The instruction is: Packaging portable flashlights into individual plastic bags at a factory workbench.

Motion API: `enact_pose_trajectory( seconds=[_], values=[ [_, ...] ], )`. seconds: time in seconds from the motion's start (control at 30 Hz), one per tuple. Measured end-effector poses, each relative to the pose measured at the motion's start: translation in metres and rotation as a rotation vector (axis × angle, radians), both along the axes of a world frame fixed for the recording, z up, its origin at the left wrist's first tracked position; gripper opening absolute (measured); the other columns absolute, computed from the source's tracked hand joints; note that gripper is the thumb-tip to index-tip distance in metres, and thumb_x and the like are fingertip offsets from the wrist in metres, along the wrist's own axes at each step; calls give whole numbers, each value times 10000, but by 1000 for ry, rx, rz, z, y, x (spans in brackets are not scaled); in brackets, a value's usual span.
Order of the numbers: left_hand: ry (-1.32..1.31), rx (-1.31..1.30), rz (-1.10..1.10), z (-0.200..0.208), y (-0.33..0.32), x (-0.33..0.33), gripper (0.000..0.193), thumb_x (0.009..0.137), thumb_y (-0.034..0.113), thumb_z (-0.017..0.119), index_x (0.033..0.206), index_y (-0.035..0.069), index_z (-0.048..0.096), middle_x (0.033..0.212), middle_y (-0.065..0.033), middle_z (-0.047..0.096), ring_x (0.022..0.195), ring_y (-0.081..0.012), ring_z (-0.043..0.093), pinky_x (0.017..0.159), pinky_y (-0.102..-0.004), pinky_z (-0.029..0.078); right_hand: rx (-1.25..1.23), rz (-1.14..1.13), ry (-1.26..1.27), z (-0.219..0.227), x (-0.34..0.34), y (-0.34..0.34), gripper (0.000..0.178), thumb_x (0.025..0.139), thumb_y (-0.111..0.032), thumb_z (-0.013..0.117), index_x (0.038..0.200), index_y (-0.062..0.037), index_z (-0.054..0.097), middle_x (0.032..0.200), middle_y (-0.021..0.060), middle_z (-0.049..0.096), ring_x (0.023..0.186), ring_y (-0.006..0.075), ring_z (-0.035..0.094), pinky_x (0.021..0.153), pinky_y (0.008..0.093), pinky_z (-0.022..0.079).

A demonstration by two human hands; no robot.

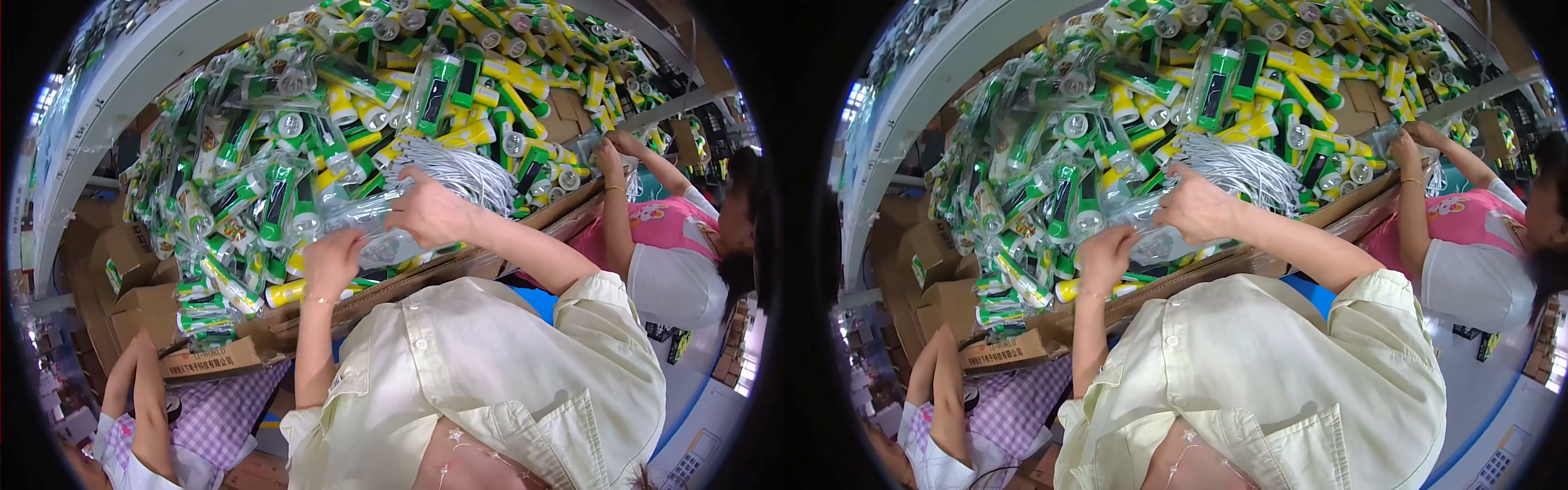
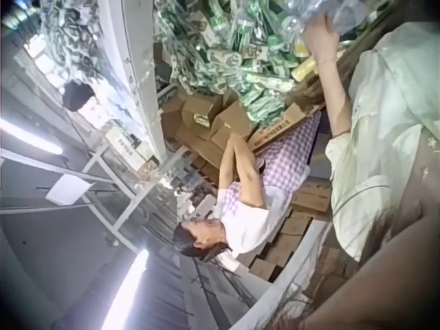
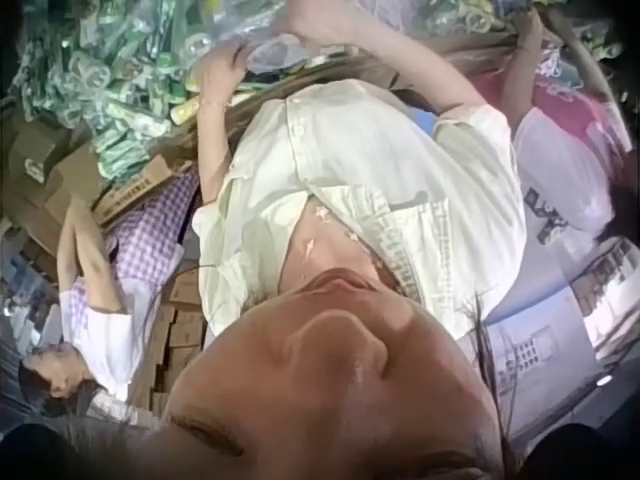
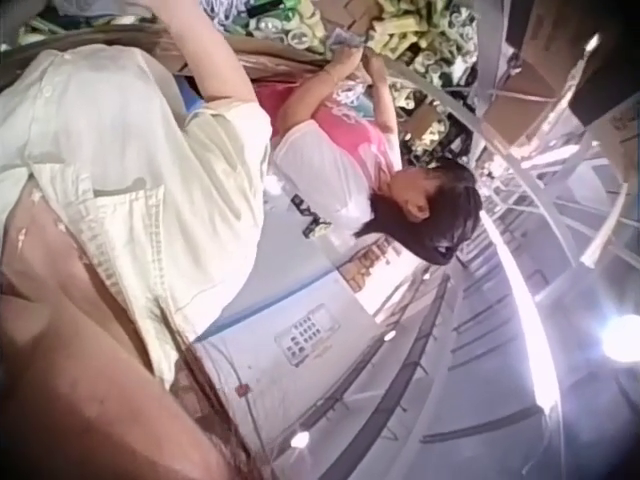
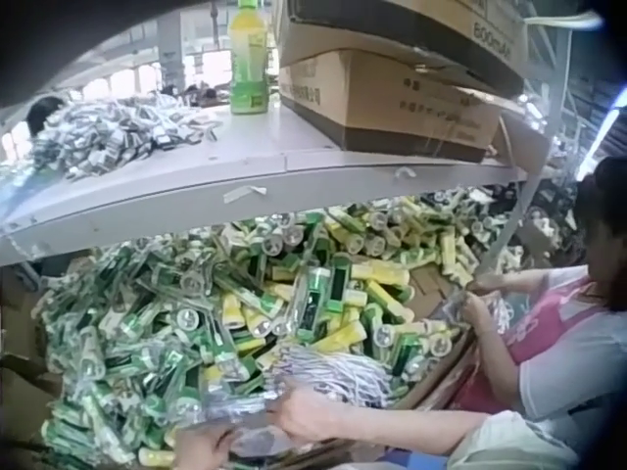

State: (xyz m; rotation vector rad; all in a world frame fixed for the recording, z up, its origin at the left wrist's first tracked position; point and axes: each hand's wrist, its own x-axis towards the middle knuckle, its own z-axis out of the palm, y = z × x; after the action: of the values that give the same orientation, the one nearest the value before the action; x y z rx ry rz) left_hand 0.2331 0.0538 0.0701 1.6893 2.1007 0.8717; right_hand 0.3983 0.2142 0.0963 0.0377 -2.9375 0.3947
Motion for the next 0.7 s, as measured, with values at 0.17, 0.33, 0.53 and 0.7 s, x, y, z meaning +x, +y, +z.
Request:
enact_pose_trajectory(
  seconds=[0.17,0.33,0.53,0.7],
  values=[
    [11,-63,68,9,-17,-16,157,757,174,668,866,61,675,808,-123,658,726,-291,624,656,-349,490,33,32,-78,-4,13,4,206,574,-109,623,775,-152,636,643,-3,528,719,178,586,950,461,337],
    [-43,-39,91,13,3,10,149,745,176,675,828,53,681,873,-119,656,793,-303,613,699,-369,474,38,58,108,11,-5,-8,120,584,-123,619,687,-123,558,623,3,493,729,172,567,972,452,322],
    [238,20,277,3,-12,-16,138,764,171,662,809,41,675,779,-116,646,717,-326,606,632,-385,469,-57,-38,-234,6,21,42,150,627,-174,646,765,-115,645,731,15,600,724,193,596,930,445,371],
    [-351,-354,683,1,-18,-31,183,771,182,679,807,4,675,659,-112,632,596,-229,621,569,-338,469,-932,-714,63,-21,41,175,292,805,-308,625,1031,-132,680,922,55,682,821,158,634,718,292,492]
  ],
)
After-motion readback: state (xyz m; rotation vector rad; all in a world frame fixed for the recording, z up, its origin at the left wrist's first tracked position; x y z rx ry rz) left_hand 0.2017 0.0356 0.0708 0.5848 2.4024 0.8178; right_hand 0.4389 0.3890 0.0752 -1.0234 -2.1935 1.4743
